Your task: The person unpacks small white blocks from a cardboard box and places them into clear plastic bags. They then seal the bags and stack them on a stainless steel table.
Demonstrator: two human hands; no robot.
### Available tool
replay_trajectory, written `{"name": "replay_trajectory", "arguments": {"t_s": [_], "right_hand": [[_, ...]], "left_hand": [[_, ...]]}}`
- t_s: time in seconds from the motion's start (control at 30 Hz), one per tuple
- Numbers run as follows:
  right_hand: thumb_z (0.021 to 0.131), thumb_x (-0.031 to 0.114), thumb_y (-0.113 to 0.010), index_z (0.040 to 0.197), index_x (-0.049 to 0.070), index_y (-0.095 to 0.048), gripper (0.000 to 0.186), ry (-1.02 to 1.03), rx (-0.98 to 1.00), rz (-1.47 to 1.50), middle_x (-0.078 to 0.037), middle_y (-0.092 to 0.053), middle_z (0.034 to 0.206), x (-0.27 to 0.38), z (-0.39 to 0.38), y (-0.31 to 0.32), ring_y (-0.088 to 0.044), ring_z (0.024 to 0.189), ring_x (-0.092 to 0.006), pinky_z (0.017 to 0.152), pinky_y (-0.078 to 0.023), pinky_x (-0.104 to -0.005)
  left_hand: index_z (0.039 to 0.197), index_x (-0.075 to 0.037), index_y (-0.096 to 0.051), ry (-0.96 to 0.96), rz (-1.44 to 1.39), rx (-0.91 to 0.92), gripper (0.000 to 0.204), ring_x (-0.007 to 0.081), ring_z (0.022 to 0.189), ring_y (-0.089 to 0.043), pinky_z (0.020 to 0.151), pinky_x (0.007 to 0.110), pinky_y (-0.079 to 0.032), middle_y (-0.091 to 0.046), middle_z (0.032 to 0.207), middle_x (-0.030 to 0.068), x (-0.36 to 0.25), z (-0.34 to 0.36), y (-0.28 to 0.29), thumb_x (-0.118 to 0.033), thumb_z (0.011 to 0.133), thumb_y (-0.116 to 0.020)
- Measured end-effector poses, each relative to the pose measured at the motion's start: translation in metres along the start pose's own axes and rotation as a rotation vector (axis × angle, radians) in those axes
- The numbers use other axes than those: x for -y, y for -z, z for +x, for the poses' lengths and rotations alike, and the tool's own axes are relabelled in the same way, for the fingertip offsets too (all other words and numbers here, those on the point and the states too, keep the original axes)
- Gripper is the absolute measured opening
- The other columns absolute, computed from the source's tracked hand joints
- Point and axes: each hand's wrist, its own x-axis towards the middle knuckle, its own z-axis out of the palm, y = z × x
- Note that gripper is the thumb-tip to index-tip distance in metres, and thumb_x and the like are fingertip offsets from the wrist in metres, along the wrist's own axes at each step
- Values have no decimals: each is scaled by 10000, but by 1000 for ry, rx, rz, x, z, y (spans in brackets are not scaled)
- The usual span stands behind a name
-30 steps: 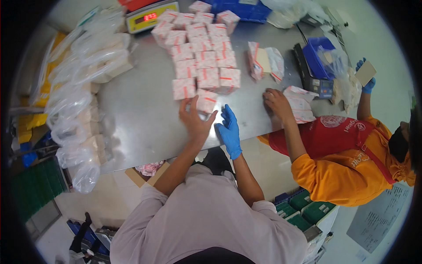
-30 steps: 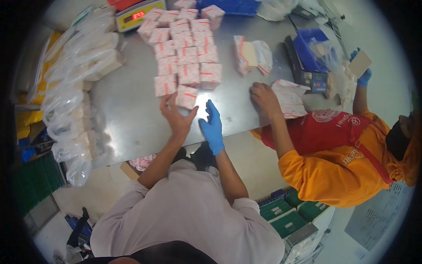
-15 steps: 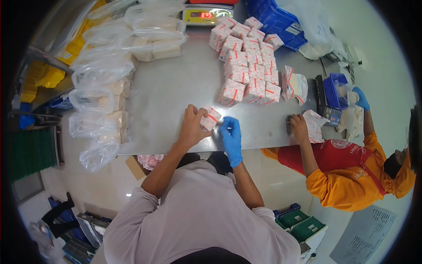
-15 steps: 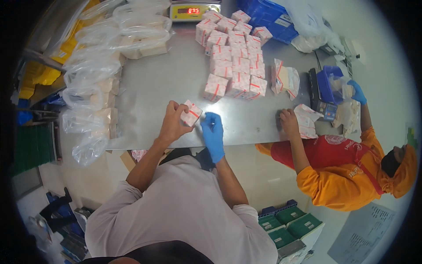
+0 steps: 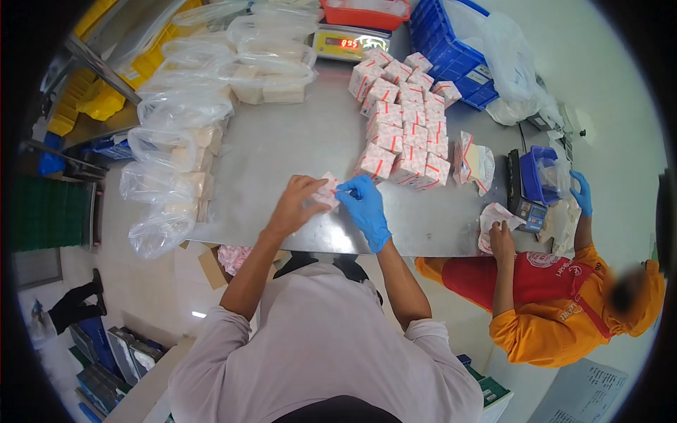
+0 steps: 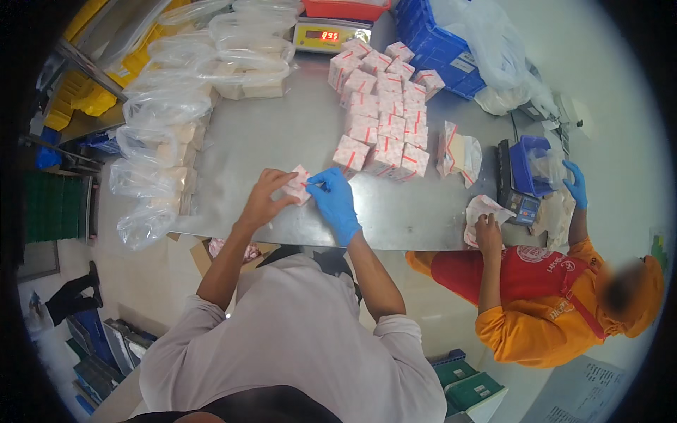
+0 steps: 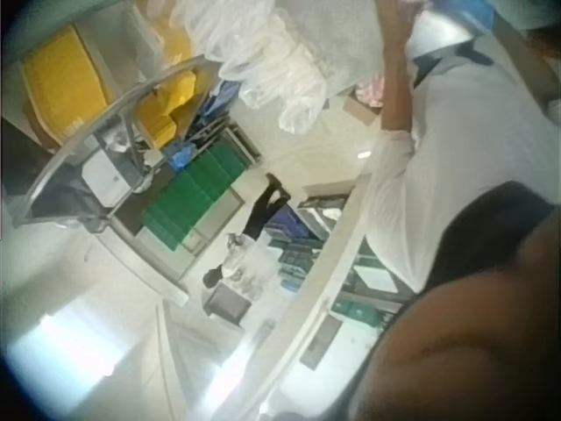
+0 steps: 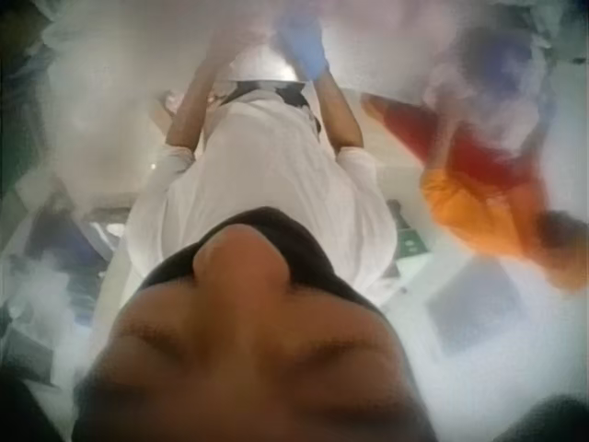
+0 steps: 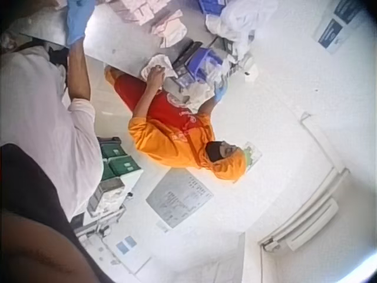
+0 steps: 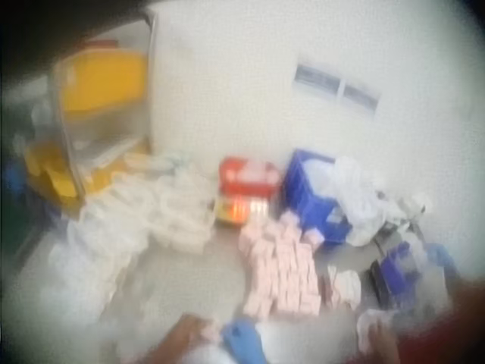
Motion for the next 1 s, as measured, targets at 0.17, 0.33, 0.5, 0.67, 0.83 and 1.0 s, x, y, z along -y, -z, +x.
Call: {"name": "replay_trajectory", "arguments": {"t_s": [0.17, 0.33, 0.5, 0.67, 0.83, 1.0], "right_hand": [[817, 81, -684, 890, 39, -632, 99, 130, -23, 149, -94, -557, 847, -7, 27, -7, -581, 780, -216, 709, -475, -311], [853, 69, -639, 961, 77, -662, 111, 258, -34, -14, -111, -648, 916, 1, 9, -2, -643, 826, -252, 765, -509, -338], [842, 44, -601, 1037, 103, -673, 217, 178, 165, -70, -117, -682, 985, -20, -67, 3, -663, 891, -281, 828, -522, -358], [894, 46, -586, 1007, 61, -685, 151, -59, 93, 10, -74, -694, 908, -86, -67, -28, -642, 772, -147, 738, -509, -297], [912, 161, -645, 953, -36, -654, 201, -346, -59, 104, -89, -683, 840, -38, -39, -26, -621, 730, -116, 680, -516, -260], [916, 224, -646, 926, -71, -648, 295, -466, 122, 631, -106, -678, 824, -60, -27, -43, -622, 687, -132, 673, -523, -261]], "left_hand": [[846, -14, -722, 106, -129, -153, 111, 241, 728, -608, 696, 316, -501, -669, 772, 106, 5, 15, 6, 35, 748, -703], [834, 7, -732, 147, -78, -194, 51, 176, 724, -633, 666, 292, -502, -701, 783, 89, -12, -29, -6, -10, 812, -690], [840, 33, -737, 852, -307, -188, 256, 106, 564, -577, 544, 292, -476, -682, 690, 63, -42, -71, -44, -213, 887, -686], [843, 42, -721, 636, -91, -199, 300, 103, 546, -561, 523, 278, -448, -667, 648, 55, 11, -68, -75, -257, 867, -699], [865, 49, -706, 541, -254, -233, 257, 97, 612, -583, 576, 274, -462, -676, 685, 70, 43, -36, -73, -207, 874, -685], [857, 27, -703, 490, -192, -225, 191, 130, 605, -590, 582, 280, -467, -676, 707, 84, 50, -38, -73, -163, 866, -681]]}}
